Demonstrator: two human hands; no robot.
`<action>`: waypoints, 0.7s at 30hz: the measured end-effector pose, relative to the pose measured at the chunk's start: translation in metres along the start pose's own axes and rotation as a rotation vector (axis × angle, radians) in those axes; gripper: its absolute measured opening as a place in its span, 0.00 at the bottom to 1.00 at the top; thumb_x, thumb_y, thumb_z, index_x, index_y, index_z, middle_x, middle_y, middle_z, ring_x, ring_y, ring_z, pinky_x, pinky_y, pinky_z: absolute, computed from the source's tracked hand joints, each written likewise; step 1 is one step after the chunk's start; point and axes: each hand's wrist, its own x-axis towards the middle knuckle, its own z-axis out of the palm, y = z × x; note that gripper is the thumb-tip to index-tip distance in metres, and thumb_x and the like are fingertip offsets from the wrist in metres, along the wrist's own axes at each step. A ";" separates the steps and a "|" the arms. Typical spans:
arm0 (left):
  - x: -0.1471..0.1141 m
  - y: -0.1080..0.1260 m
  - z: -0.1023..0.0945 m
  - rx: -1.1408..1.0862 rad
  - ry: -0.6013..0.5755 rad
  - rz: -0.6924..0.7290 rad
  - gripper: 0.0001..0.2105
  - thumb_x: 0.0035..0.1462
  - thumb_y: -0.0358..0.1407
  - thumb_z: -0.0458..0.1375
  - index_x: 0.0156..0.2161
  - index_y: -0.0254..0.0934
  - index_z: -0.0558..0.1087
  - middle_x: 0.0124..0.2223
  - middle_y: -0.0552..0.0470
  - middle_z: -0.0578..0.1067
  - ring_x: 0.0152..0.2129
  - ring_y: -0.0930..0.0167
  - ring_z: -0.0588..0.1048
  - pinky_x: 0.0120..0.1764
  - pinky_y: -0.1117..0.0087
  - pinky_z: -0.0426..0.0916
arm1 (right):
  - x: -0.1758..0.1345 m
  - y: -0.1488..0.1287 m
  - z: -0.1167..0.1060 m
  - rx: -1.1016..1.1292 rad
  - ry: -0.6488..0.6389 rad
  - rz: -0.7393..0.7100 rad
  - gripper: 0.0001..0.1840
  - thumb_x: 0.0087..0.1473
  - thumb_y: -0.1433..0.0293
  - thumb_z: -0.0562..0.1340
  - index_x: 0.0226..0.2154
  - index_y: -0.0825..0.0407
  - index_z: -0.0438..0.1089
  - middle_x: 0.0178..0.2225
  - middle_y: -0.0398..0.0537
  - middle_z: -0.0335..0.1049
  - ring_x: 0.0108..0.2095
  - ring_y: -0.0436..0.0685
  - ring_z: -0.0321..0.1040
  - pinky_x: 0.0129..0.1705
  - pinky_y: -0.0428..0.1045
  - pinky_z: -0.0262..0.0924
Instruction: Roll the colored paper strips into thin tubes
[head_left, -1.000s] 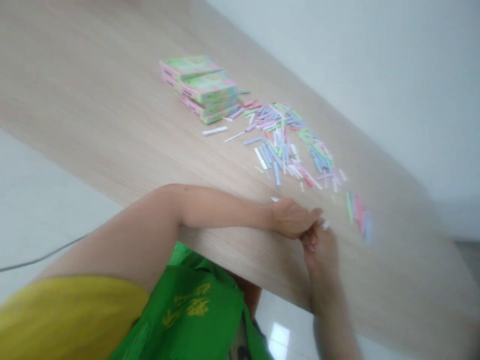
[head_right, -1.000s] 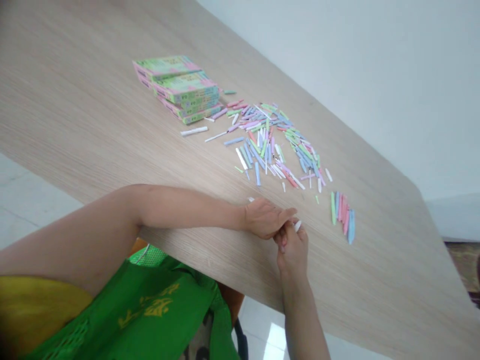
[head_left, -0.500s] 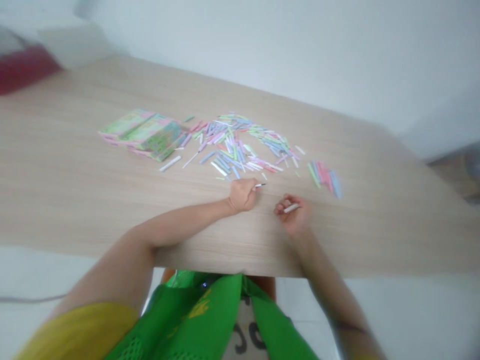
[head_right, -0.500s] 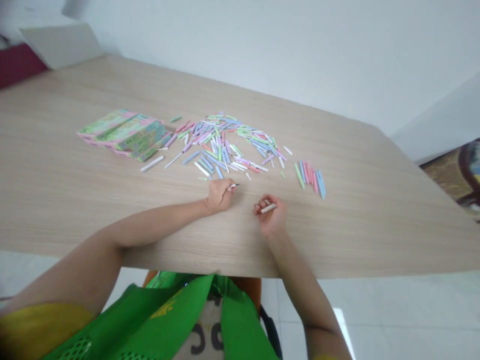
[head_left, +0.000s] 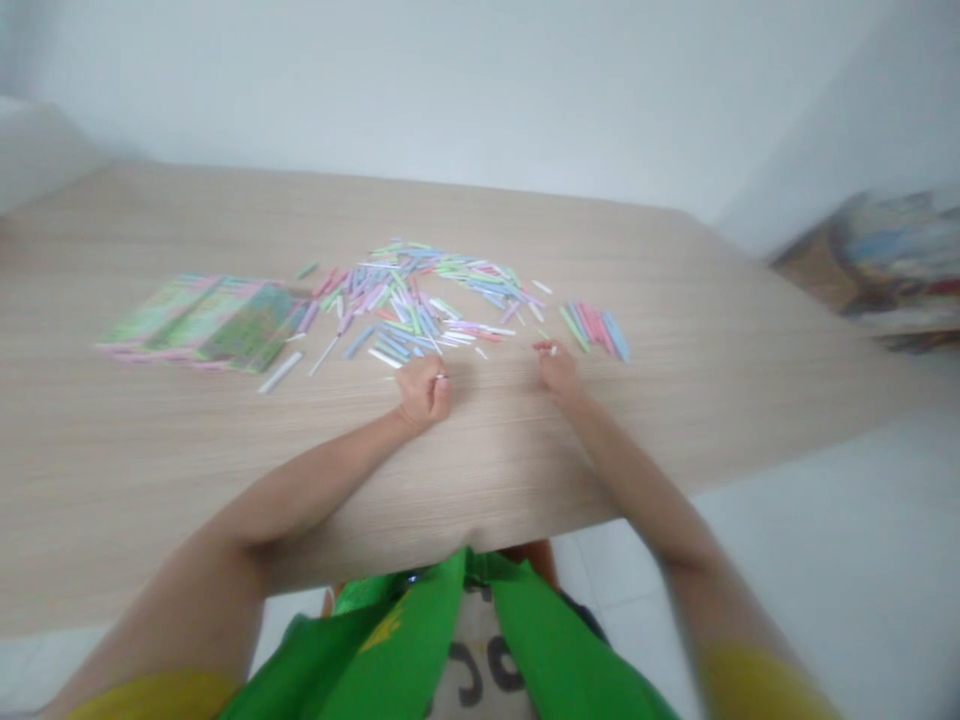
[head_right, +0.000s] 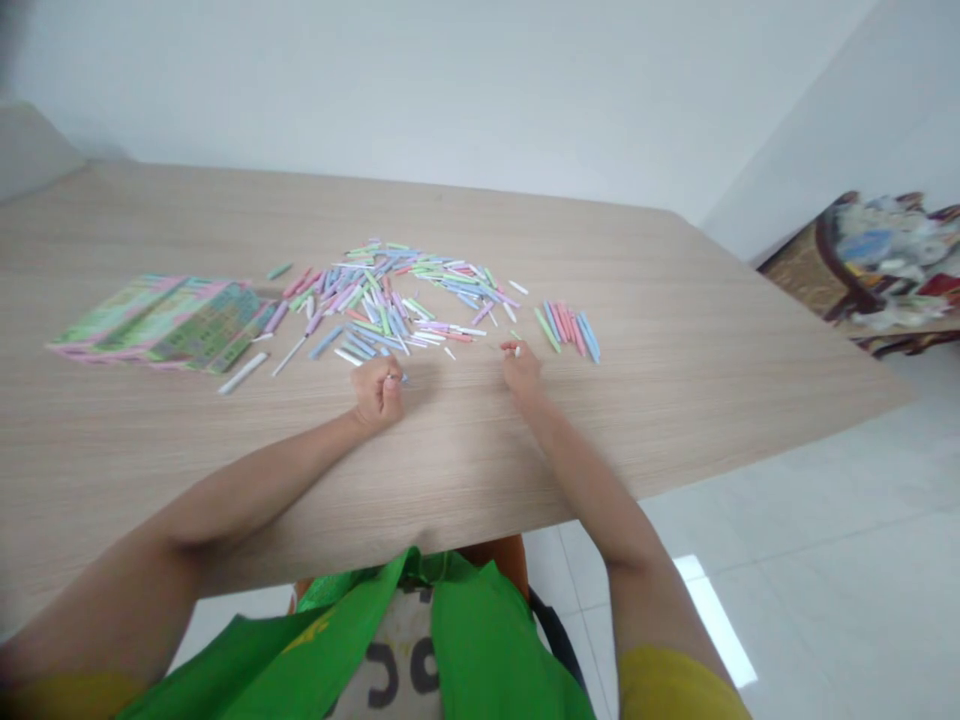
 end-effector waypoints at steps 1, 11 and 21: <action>0.000 0.001 0.000 0.005 0.005 0.011 0.20 0.70 0.43 0.41 0.26 0.40 0.58 0.21 0.55 0.60 0.18 0.72 0.61 0.27 0.67 0.54 | 0.006 -0.001 0.004 -0.092 0.018 -0.003 0.11 0.62 0.69 0.52 0.40 0.52 0.69 0.37 0.53 0.72 0.46 0.61 0.71 0.49 0.54 0.63; 0.007 -0.004 -0.012 0.221 -0.005 0.099 0.24 0.71 0.46 0.36 0.25 0.40 0.59 0.20 0.54 0.61 0.18 0.71 0.61 0.27 0.65 0.53 | 0.019 -0.007 0.024 -0.625 -0.095 -0.167 0.18 0.66 0.67 0.55 0.55 0.57 0.64 0.56 0.70 0.68 0.59 0.70 0.66 0.57 0.60 0.60; 0.010 -0.033 -0.052 0.286 -0.177 0.137 0.26 0.70 0.48 0.37 0.25 0.39 0.63 0.21 0.51 0.65 0.19 0.70 0.63 0.28 0.65 0.53 | 0.035 -0.007 0.028 -0.643 -0.285 -0.288 0.15 0.64 0.70 0.58 0.51 0.60 0.67 0.46 0.73 0.75 0.54 0.73 0.71 0.57 0.62 0.58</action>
